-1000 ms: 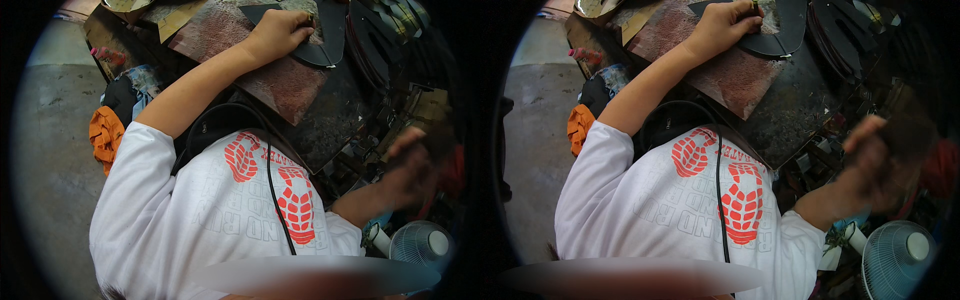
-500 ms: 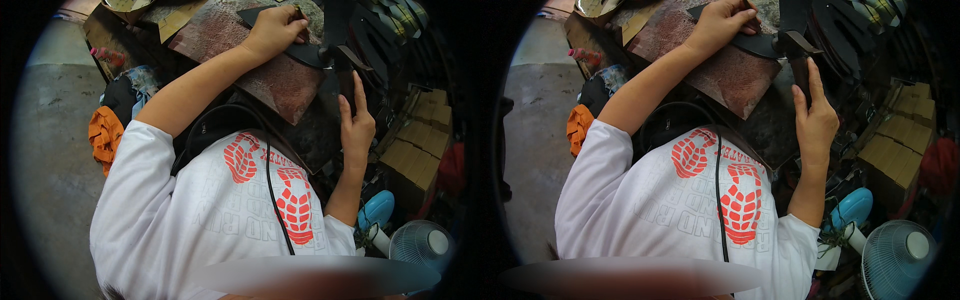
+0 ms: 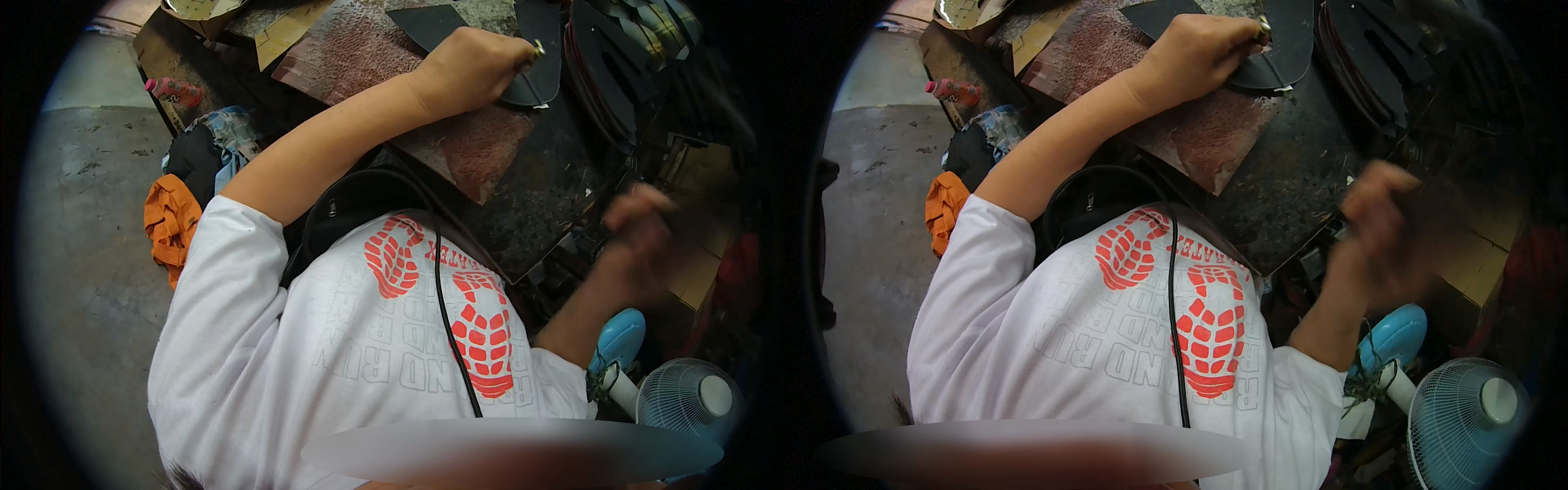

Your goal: The person repeatedly rubs the edges of black shoe sole pieces on a textured block using a small handheld tool. They handle multiple sole pieces one at a time, turning them over and working along the edges. The person places finished pieces aside and continues with the next piece.

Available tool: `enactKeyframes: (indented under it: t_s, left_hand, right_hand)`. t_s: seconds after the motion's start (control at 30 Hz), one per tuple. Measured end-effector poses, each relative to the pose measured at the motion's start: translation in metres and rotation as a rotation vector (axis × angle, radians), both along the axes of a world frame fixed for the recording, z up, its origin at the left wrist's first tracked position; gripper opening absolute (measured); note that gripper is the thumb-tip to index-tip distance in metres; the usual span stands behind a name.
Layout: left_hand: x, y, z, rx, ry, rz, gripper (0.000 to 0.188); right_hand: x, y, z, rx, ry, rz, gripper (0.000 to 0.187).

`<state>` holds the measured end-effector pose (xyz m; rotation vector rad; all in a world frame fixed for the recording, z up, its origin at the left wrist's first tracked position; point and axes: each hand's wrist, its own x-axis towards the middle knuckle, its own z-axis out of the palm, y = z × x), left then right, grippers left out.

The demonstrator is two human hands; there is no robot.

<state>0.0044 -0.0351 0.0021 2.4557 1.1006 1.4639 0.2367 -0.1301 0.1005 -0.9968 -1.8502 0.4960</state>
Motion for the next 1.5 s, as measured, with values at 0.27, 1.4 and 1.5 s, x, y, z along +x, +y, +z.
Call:
enactKeyframes:
  t_s: [0.27,1.4,1.5]
  left_hand:
    - [-0.005,0.014,-0.007,-0.605,-0.533,0.008,0.012]
    - [0.010,0.001,0.003,0.015,0.024,0.036,0.013]
    - [0.013,0.001,0.000,0.012,0.098,0.047,0.013]
  right_hand:
    - [0.008,-0.006,-0.064,-0.300,-0.405,-0.233,0.057]
    - [-0.007,-0.022,0.011,0.106,0.070,-0.237,0.045]
    - [-0.008,-0.011,-0.035,-0.424,-0.082,-0.316,0.057]
